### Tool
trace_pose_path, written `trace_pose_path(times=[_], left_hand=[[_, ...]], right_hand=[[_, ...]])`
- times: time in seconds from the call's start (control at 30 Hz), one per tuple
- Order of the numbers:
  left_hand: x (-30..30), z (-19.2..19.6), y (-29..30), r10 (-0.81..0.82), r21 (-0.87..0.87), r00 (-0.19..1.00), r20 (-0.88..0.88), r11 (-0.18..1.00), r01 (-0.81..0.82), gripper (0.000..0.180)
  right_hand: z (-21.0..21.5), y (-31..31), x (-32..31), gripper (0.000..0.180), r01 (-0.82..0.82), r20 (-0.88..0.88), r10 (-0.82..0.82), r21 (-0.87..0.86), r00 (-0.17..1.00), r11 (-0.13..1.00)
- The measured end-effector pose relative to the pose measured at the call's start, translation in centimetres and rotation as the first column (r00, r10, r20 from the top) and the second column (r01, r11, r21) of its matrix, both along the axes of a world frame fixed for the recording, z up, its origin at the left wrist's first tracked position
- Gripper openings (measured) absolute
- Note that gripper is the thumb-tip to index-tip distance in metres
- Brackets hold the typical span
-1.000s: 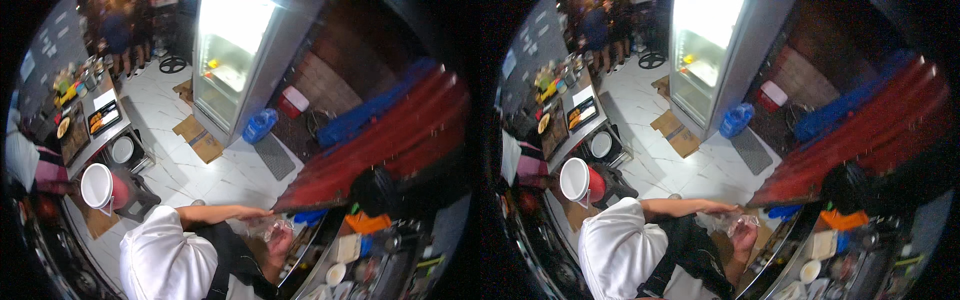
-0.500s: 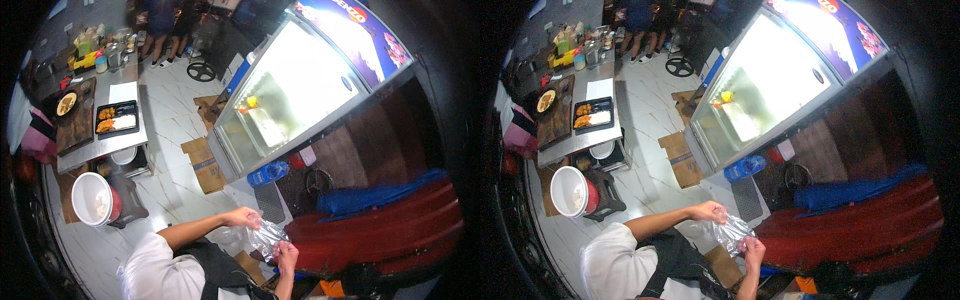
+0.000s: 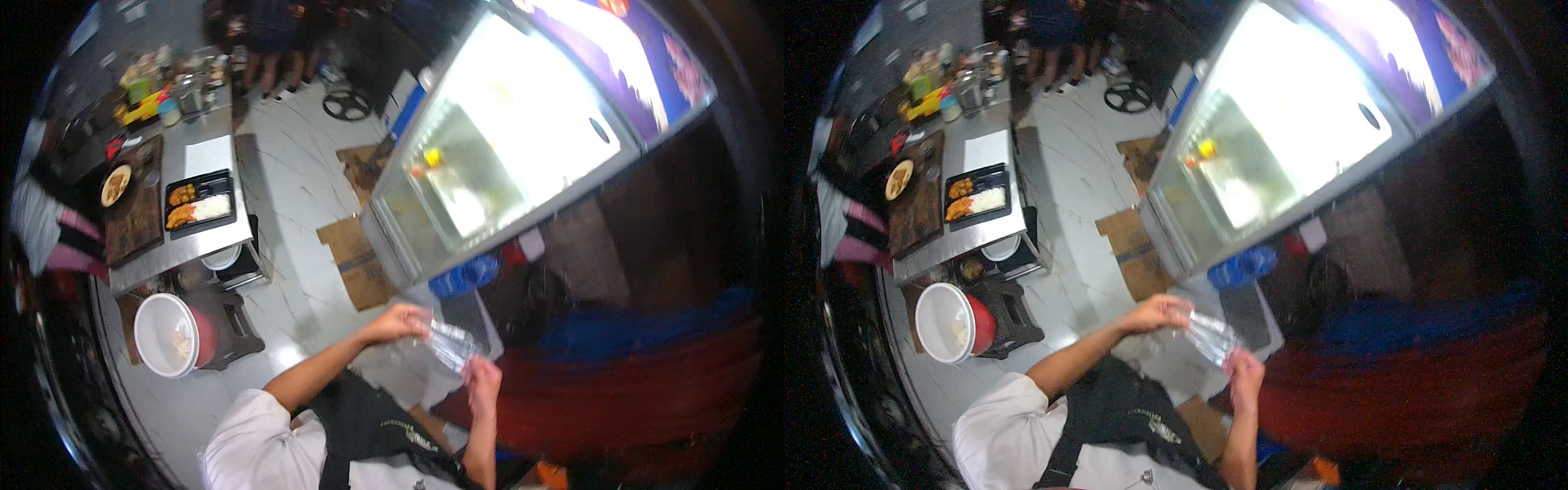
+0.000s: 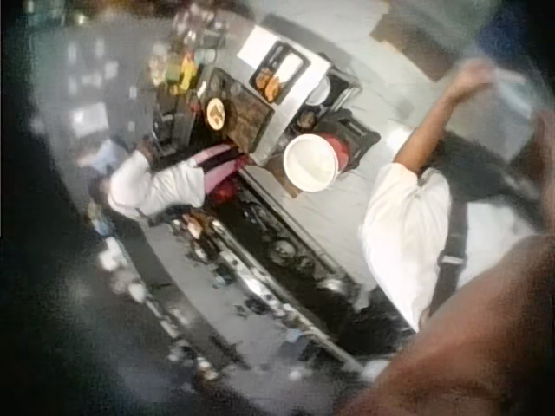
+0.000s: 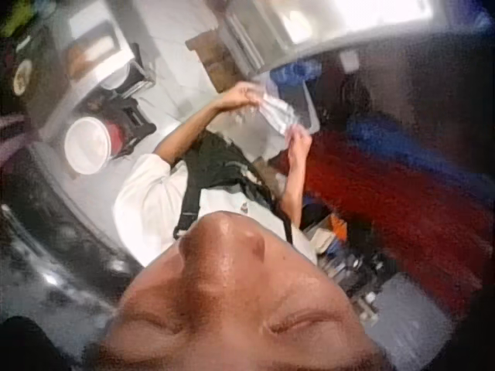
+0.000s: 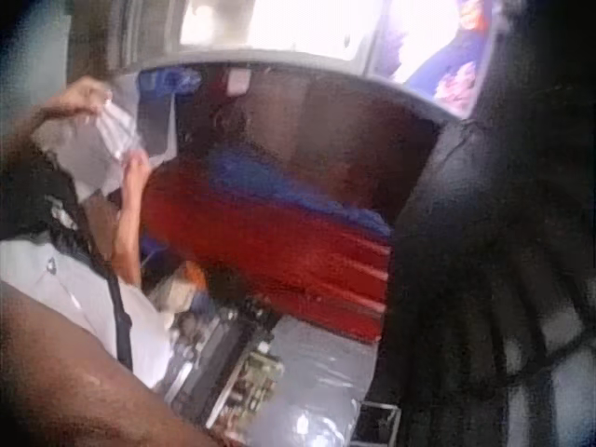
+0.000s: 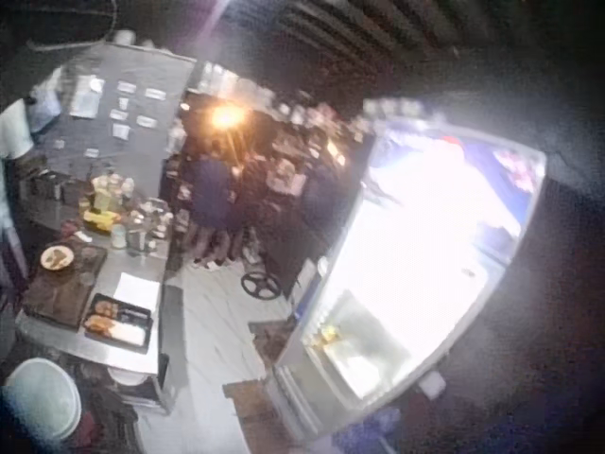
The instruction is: The person assembles a food tray by placing various items including fried food, rice, and a red sauce into compartments. They then add chopsticks and napkins before handing the tray to a customer.
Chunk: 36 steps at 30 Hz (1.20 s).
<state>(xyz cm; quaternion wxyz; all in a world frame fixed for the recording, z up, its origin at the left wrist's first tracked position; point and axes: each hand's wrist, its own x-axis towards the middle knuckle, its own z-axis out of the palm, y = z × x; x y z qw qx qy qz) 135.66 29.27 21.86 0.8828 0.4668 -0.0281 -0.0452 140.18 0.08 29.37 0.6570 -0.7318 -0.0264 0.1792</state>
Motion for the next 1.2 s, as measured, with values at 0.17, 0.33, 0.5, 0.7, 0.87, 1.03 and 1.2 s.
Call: trace_pose_path(times=[0.17, 0.33, 0.5, 0.7, 0.87, 1.03, 1.2], left_hand=[[2.6, 5.1, 4.1, 0.169, 0.270, 0.983, -0.071, 0.952, -0.144, 0.032], [5.5, 8.1, 4.4, 0.291, 0.503, 0.952, -0.094, 0.839, -0.207, 0.022], [5.9, 8.4, 4.6, 0.309, 0.528, 0.940, -0.144, 0.827, -0.191, 0.024], [9.7, 7.6, 8.3, 0.242, 0.502, 0.968, -0.066, 0.847, -0.178, 0.029], [13.9, 6.7, 12.1, 0.084, 0.480, 0.995, -0.046, 0.876, -0.051, 0.039], [14.9, 11.4, 9.8, -0.069, 0.668, 0.728, 0.683, 0.463, -0.583, 0.032], [12.8, 9.0, 3.7, -0.480, 0.657, 0.877, -0.021, 0.655, 0.374, 0.011]], right_hand=[[2.4, 4.6, 3.0, 0.026, -0.033, -0.076, 0.037, 0.055, 0.996, 0.998], [2.5, 5.8, 4.7, 0.029, 0.099, -0.167, -0.065, 0.205, 0.984, 0.974], [1.2, 6.3, 5.0, 0.026, 0.148, -0.157, -0.108, 0.270, 0.982, 0.952], [1.1, 10.7, 6.1, 0.020, 0.267, -0.086, -0.253, 0.264, 0.964, 0.927], [0.2, 15.3, 6.4, 0.014, 0.433, -0.030, -0.441, 0.255, 0.897, 0.865], [-0.5, 17.9, 5.3, 0.016, 0.669, -0.025, -0.702, 0.327, 0.712, 0.667], [0.0, 19.1, 2.2, 0.021, 0.773, -0.148, -0.821, 0.459, 0.552, 0.438]])
